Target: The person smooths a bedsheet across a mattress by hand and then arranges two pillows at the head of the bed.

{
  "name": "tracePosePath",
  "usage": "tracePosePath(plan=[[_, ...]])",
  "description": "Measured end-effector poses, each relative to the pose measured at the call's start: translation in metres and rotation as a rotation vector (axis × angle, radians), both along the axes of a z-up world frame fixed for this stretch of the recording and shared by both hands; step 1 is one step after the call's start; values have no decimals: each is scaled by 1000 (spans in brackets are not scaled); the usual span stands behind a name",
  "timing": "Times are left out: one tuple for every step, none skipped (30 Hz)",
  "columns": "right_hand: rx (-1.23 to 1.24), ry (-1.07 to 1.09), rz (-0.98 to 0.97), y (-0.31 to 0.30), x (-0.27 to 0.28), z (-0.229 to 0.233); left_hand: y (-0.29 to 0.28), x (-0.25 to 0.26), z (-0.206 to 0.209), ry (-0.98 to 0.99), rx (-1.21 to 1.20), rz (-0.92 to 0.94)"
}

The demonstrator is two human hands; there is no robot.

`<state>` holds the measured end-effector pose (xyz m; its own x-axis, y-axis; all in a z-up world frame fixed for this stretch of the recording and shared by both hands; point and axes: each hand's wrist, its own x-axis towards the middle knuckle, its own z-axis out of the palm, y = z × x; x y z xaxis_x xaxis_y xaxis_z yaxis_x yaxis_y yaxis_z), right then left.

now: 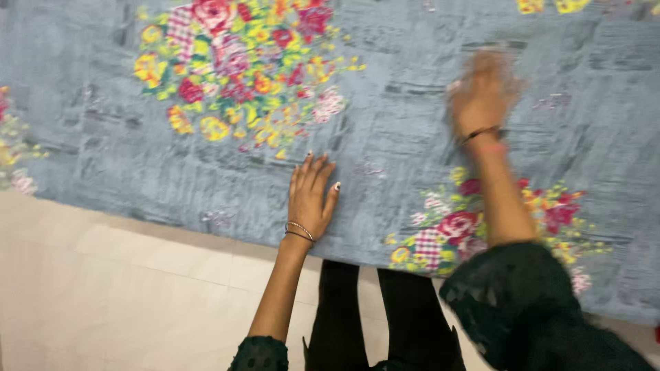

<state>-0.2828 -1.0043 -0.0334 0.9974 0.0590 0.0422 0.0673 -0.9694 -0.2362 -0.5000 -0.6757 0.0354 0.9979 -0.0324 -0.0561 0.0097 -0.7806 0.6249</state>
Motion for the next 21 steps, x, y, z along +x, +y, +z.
tracePosePath(plan=[[-34, -50, 299, 10, -23, -10, -13, 10, -1, -6, 13, -3], [23, 73, 486, 31, -55, -20, -26, 24, -2, -13, 25, -7], [11, 146, 760, 42, -91, -21, -39, 39, -2, -22, 37, -12], [-44, 217, 1008, 58, -136, -14, -51, 51, -1, -16, 30, -16], [-234, 495, 1390, 56, -162, -2, -63, 64, 0, -11, 22, -19], [111, 361, 1429, 47, -171, 10, -75, 81, 0, -17, 10, -31], [454, 217, 1442, 35, -169, 19, -86, 98, -1, -32, 22, -47], [326, 146, 1348, 19, -146, 22, -97, 111, -1, -38, 34, -46], [200, 75, 1250, -1, -110, 22, -108, 123, -1, -43, 46, -44], [79, 3, 1141, -17, -75, 20, -116, 134, -3, -48, 51, -44], [15, -48, 1032, -48, -34, 22, -124, 145, -6, -52, 55, -44], [-58, -26, 827, -78, 12, 24, -132, 156, -8, -58, 65, -48], [68, -31, 577, -108, 63, 27, -142, 165, -9, -62, 56, -53], [78, 123, 211, -134, 103, 29, -152, 172, -11, -65, 50, -53], [-27, -96, 139, -163, 132, 33, -162, 179, -13, -67, 45, -54], [11, -196, 52, -186, 153, 33, -173, 185, -15, -54, 39, -63], [48, -295, -36, -198, 163, 27, -186, 189, -15, -41, 33, -71], [113, -224, 45, -200, 162, 16, -198, 192, -16, -22, 25, -80], [177, -153, 126, -194, 156, 6, -208, 198, -17, -23, 20, -89], [237, -85, 208, -186, 147, -1, -219, 206, -18, -27, 10, -99], [-107, -29, 438, -165, 116, -9, -229, 213, -20, -32, 0, -109]])
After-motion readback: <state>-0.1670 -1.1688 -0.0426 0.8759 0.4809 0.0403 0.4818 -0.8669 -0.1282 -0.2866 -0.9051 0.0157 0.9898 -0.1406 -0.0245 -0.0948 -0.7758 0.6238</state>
